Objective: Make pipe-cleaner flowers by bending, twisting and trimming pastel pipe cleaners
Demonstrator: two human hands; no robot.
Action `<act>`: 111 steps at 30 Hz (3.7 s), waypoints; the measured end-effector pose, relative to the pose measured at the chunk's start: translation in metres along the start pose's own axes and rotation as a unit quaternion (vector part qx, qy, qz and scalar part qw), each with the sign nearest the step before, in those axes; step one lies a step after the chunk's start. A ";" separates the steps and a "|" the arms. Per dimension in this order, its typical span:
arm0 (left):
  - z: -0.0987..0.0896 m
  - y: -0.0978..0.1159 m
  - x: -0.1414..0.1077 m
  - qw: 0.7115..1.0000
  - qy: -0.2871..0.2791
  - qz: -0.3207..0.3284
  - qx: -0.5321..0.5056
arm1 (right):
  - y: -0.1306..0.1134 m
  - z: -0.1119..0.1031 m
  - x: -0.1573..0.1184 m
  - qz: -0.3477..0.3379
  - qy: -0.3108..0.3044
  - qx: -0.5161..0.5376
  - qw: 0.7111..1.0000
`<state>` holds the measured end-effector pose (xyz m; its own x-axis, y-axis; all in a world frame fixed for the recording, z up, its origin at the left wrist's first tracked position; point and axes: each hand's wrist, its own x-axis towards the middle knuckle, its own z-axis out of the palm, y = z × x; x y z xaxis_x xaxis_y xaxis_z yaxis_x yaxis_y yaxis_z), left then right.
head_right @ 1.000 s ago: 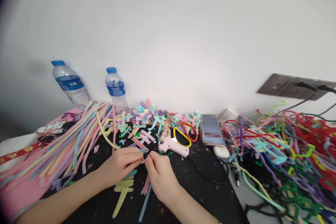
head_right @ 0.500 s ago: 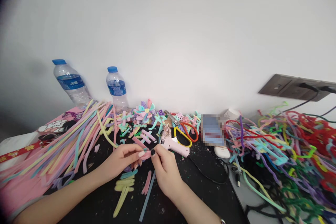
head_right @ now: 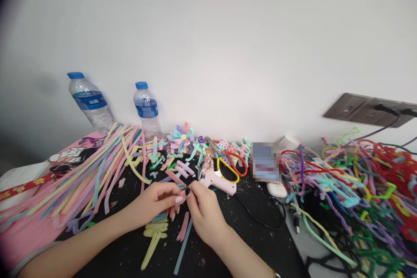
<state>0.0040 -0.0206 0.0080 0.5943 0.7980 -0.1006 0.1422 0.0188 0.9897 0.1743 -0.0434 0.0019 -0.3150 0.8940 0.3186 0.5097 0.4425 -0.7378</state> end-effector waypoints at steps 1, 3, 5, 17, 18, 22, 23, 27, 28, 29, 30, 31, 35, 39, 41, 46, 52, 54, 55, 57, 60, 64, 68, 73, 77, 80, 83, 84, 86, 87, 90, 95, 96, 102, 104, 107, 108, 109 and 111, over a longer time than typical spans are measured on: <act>0.000 0.001 0.000 1.000 0.005 0.004 0.003 | 0.000 -0.001 0.000 -0.004 -0.010 -0.009 1.000; -0.001 0.002 -0.001 0.999 0.018 0.019 0.033 | 0.001 -0.003 0.001 -0.013 -0.033 -0.037 0.999; -0.001 0.003 -0.002 0.997 0.033 0.030 0.070 | 0.002 -0.005 0.002 -0.022 -0.053 -0.073 0.996; 0.006 0.000 -0.003 0.999 0.040 -0.018 0.026 | 0.003 0.004 -0.001 -0.033 -0.014 -0.120 0.992; 0.006 -0.001 -0.004 0.998 0.047 -0.015 0.042 | 0.002 0.004 -0.001 -0.036 -0.012 -0.131 0.991; 0.007 -0.003 -0.005 0.991 0.074 0.015 0.108 | -0.001 0.007 -0.001 -0.053 -0.002 -0.167 0.984; 0.008 -0.004 -0.005 0.990 0.079 0.022 0.116 | -0.002 0.007 -0.001 -0.056 0.001 -0.173 0.983; 0.006 -0.002 -0.004 0.989 0.083 0.037 0.116 | -0.001 0.009 -0.001 -0.045 0.023 -0.183 0.982; 0.005 -0.002 -0.003 0.988 0.083 0.039 0.121 | -0.001 0.009 -0.001 -0.040 0.026 -0.184 0.982; 0.005 -0.001 -0.003 0.987 0.087 0.041 0.132 | -0.001 0.009 -0.001 -0.035 0.025 -0.185 0.982; 0.004 -0.001 -0.003 0.983 0.094 0.044 0.151 | -0.001 0.009 -0.002 -0.031 0.023 -0.186 0.982; 0.004 -0.001 -0.003 0.977 0.105 0.050 0.179 | -0.001 0.009 -0.002 -0.029 0.021 -0.189 0.981; 0.005 -0.002 -0.004 0.936 0.151 0.098 0.304 | -0.001 0.011 -0.002 -0.044 0.015 -0.207 0.977; 0.005 -0.001 -0.005 0.932 0.150 0.113 0.309 | -0.002 0.011 -0.002 -0.033 0.016 -0.217 0.975; 0.004 0.000 -0.005 0.940 0.151 0.110 0.286 | -0.004 0.010 -0.002 -0.021 0.015 -0.215 0.976; 0.002 -0.001 -0.004 0.938 0.178 0.107 0.276 | -0.007 0.007 -0.003 -0.033 0.007 -0.204 0.978; 0.000 -0.006 -0.002 0.916 0.198 0.125 0.324 | -0.001 0.012 -0.003 -0.029 0.006 -0.208 0.978; 0.000 -0.006 -0.002 0.908 0.200 0.134 0.343 | 0.000 0.013 -0.003 -0.032 0.005 -0.208 0.978; -0.001 -0.006 -0.002 0.905 0.199 0.137 0.350 | 0.001 0.014 -0.003 -0.033 0.006 -0.208 0.978; -0.002 -0.005 -0.002 0.902 0.196 0.142 0.356 | 0.000 0.015 -0.002 -0.035 0.012 -0.205 0.978; -0.004 -0.004 -0.001 0.908 0.182 0.145 0.349 | -0.001 0.015 -0.002 -0.037 0.019 -0.192 0.980; -0.006 -0.003 -0.001 0.913 0.151 0.142 0.350 | -0.002 0.012 -0.002 -0.038 0.018 -0.186 0.982; -0.006 -0.005 -0.001 0.909 0.138 0.134 0.370 | -0.001 0.011 -0.001 -0.056 0.014 -0.196 0.979; -0.007 -0.005 0.001 0.901 0.137 0.149 0.383 | -0.002 0.013 0.001 -0.071 0.020 -0.218 0.973; -0.014 -0.002 0.002 0.907 0.119 0.154 0.373 | -0.003 0.011 0.001 -0.068 0.022 -0.220 0.973; -0.021 0.001 0.001 0.908 0.131 0.164 0.362 | 0.000 0.007 0.001 -0.051 0.035 -0.222 0.973; -0.028 0.005 -0.003 0.899 0.181 0.162 0.365 | 0.002 0.002 0.002 -0.043 0.041 -0.222 0.973; -0.030 0.006 -0.004 0.894 0.194 0.159 0.370 | 0.003 0.002 0.002 -0.044 0.036 -0.220 0.974; -0.032 0.009 -0.005 0.891 0.199 0.156 0.377 | 0.002 0.002 0.002 -0.052 0.017 -0.212 0.976; -0.033 0.010 -0.006 0.893 0.187 0.156 0.378 | 0.000 0.003 0.001 -0.058 0.005 -0.207 0.977; -0.030 0.010 -0.006 0.903 0.114 0.161 0.381 | -0.004 0.007 0.000 -0.074 -0.017 -0.190 0.979; -0.024 0.004 -0.005 0.889 0.052 0.155 0.428 | -0.006 0.007 0.000 -0.066 -0.016 -0.175 0.982; -0.024 0.004 -0.005 0.887 0.053 0.155 0.432 | -0.005 0.006 0.000 -0.062 -0.013 -0.170 0.983; -0.036 0.008 -0.005 0.880 0.067 0.154 0.445 | 0.002 0.001 0.000 -0.024 0.023 -0.145 0.989; -0.039 0.008 -0.006 0.868 0.055 0.154 0.469 | 0.004 0.001 0.000 -0.021 0.025 -0.143 0.989; -0.040 0.008 -0.007 0.854 0.045 0.155 0.495 | 0.005 0.000 0.000 -0.035 0.024 -0.144 0.989; -0.040 0.008 -0.008 0.852 0.049 0.154 0.498 | 0.004 -0.001 0.001 -0.043 0.022 -0.144 0.988; -0.040 0.008 -0.008 0.852 0.053 0.153 0.498 | 0.003 -0.002 0.001 -0.051 0.022 -0.145 0.988; -0.042 0.008 -0.008 0.856 0.050 0.151 0.492 | 0.001 -0.003 0.001 -0.067 0.024 -0.146 0.987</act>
<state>-0.0332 -0.0012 0.0215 0.6582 0.7249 0.2031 0.6210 -0.6753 0.3979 0.1770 -0.0418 0.0030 -0.3604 0.8251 0.4351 0.6767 0.5523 -0.4869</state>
